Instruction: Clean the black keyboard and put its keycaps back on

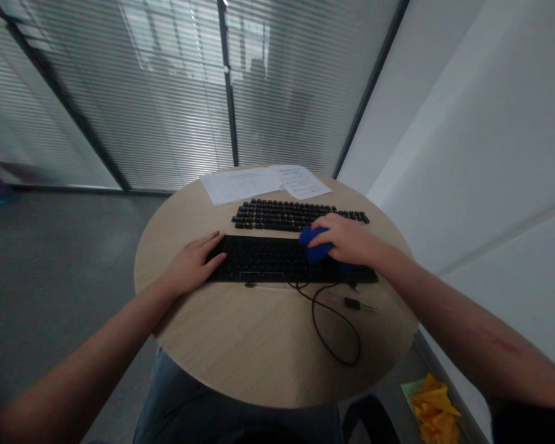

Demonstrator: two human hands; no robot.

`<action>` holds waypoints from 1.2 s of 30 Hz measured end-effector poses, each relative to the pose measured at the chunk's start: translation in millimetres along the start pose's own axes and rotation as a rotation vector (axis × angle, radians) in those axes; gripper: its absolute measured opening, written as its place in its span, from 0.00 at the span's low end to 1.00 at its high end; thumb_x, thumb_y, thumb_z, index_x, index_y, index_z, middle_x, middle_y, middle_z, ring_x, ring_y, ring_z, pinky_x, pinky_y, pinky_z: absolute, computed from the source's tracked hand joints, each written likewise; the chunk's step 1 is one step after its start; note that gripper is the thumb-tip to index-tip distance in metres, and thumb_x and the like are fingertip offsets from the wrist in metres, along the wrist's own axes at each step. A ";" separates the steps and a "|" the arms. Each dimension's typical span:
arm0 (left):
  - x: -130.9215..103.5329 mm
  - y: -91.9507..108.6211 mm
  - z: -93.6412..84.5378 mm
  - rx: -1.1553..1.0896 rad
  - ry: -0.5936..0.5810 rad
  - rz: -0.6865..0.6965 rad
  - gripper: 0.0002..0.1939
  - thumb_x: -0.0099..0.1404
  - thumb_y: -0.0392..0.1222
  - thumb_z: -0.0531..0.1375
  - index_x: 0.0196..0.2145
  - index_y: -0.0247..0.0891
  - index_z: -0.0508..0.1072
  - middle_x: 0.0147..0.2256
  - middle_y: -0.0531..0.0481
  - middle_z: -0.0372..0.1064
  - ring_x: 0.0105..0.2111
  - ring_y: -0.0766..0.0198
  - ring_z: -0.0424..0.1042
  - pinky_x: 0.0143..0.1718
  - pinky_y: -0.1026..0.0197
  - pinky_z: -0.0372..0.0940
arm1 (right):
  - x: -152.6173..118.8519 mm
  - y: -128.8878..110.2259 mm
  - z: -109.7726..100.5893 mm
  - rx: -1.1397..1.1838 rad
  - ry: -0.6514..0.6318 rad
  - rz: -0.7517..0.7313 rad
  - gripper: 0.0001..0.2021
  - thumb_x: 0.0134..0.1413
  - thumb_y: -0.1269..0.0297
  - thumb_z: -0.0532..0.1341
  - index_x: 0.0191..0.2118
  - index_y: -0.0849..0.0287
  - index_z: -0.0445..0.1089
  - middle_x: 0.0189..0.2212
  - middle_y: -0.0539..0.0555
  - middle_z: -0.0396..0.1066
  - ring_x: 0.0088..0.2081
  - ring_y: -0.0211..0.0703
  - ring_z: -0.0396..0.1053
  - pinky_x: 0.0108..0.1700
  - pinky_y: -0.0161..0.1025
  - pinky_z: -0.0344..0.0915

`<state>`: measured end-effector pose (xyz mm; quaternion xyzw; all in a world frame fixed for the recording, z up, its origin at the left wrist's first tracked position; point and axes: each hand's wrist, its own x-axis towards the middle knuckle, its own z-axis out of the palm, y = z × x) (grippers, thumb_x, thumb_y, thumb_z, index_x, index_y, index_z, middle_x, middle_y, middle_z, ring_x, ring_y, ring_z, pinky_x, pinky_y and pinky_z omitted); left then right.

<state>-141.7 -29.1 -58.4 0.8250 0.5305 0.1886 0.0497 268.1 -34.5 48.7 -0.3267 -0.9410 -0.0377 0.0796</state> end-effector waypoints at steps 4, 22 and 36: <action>0.5 -3.8 0.4 0.035 -0.021 0.001 0.34 0.73 0.52 0.46 0.70 0.30 0.60 0.70 0.35 0.57 0.68 0.46 0.61 0.69 0.43 0.55 | 74.2 -66.8 23.3 0.046 0.119 -0.110 0.22 0.56 0.77 0.60 0.53 0.51 0.79 0.58 0.58 0.69 0.58 0.50 0.65 0.61 0.50 0.63; 9.1 -25.2 8.9 0.025 0.036 -0.025 0.34 0.71 0.51 0.48 0.71 0.38 0.59 0.70 0.43 0.59 0.65 0.42 0.65 0.68 0.39 0.60 | -65.9 3.3 45.1 -0.011 -0.015 0.094 0.28 0.50 0.83 0.61 0.55 0.54 0.78 0.57 0.64 0.72 0.55 0.52 0.68 0.56 0.55 0.68; 7.2 -12.8 -1.5 0.011 0.014 -0.047 0.34 0.71 0.52 0.48 0.69 0.33 0.63 0.69 0.40 0.61 0.65 0.45 0.65 0.69 0.43 0.58 | -142.8 39.3 -3.0 -0.225 0.123 0.387 0.27 0.47 0.80 0.61 0.51 0.52 0.81 0.55 0.61 0.75 0.55 0.57 0.72 0.59 0.57 0.69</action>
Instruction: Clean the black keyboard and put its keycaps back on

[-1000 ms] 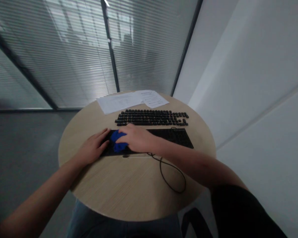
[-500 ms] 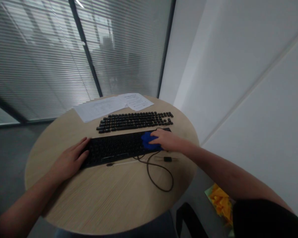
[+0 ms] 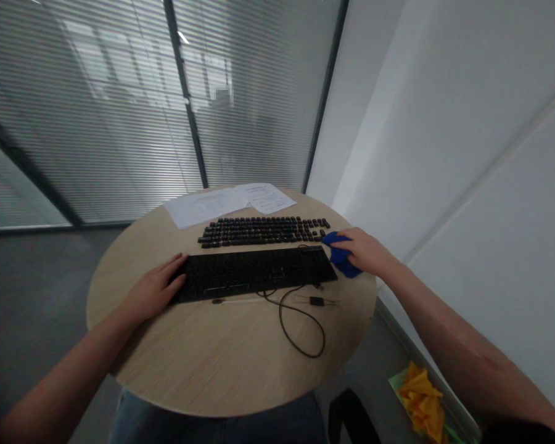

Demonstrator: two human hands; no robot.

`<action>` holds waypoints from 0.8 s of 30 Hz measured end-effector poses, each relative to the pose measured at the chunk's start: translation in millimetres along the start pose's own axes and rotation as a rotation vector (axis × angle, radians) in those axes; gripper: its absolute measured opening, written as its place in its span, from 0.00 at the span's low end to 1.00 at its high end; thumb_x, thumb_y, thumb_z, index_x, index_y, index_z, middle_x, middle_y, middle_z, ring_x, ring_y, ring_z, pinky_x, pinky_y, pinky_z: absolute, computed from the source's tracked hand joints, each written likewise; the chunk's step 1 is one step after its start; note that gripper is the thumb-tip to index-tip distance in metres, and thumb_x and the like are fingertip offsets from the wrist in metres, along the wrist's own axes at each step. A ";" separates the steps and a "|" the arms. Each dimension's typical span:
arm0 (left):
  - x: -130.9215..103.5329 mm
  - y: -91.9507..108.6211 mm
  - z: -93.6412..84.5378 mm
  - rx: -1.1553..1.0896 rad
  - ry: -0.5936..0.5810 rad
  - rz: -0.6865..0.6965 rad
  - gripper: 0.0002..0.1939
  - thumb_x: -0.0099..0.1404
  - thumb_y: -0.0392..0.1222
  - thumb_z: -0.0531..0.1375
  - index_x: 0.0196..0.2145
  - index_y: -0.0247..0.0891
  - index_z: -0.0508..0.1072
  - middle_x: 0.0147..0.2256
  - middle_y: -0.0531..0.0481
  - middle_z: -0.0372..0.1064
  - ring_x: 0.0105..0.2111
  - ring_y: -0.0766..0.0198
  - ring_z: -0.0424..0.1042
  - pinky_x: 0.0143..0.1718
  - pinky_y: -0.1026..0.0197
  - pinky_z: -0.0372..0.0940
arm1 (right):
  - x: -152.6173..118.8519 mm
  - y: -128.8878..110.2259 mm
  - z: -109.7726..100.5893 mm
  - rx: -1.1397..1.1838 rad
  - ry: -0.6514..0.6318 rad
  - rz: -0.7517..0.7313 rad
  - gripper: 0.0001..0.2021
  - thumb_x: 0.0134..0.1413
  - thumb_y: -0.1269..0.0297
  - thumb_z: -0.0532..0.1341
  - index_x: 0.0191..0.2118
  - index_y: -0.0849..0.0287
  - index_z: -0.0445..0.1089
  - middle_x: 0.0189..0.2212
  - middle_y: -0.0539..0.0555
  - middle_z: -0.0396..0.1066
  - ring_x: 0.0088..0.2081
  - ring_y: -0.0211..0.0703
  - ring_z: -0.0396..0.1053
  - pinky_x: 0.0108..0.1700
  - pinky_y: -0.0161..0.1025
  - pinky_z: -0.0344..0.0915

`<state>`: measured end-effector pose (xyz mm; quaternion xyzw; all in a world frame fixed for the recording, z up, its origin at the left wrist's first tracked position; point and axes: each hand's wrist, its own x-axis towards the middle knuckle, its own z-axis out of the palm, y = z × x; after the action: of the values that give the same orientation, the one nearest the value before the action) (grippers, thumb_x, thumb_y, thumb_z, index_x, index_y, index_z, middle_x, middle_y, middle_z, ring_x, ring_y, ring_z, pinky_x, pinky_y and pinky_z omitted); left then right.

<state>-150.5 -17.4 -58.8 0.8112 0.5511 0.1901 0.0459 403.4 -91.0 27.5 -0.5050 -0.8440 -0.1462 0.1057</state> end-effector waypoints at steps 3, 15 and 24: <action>-1.4 1.9 -1.8 -0.004 0.011 -0.023 0.34 0.71 0.52 0.47 0.68 0.32 0.64 0.68 0.38 0.62 0.65 0.44 0.66 0.68 0.43 0.60 | 38.0 -34.3 -11.2 0.071 0.131 -0.071 0.25 0.51 0.79 0.60 0.53 0.53 0.80 0.57 0.63 0.73 0.56 0.57 0.71 0.59 0.60 0.68; -2.0 3.5 -3.7 -0.016 -0.004 -0.047 0.36 0.71 0.53 0.45 0.68 0.27 0.62 0.67 0.34 0.63 0.65 0.43 0.66 0.67 0.43 0.60 | 179.8 -206.4 45.9 0.154 -0.025 -0.291 0.21 0.60 0.77 0.59 0.54 0.51 0.79 0.51 0.55 0.73 0.50 0.46 0.67 0.50 0.37 0.67; 0.2 2.7 1.6 0.006 0.005 -0.044 0.36 0.71 0.52 0.44 0.69 0.28 0.61 0.67 0.35 0.63 0.64 0.42 0.66 0.67 0.42 0.60 | 84.3 -70.8 60.4 0.100 -0.240 0.089 0.24 0.58 0.80 0.57 0.56 0.57 0.78 0.55 0.63 0.73 0.54 0.51 0.70 0.60 0.47 0.64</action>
<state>-147.5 -18.0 -59.4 0.7985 0.5695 0.1893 0.0461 299.5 -32.1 -11.4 -0.5499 -0.8336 -0.0376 0.0353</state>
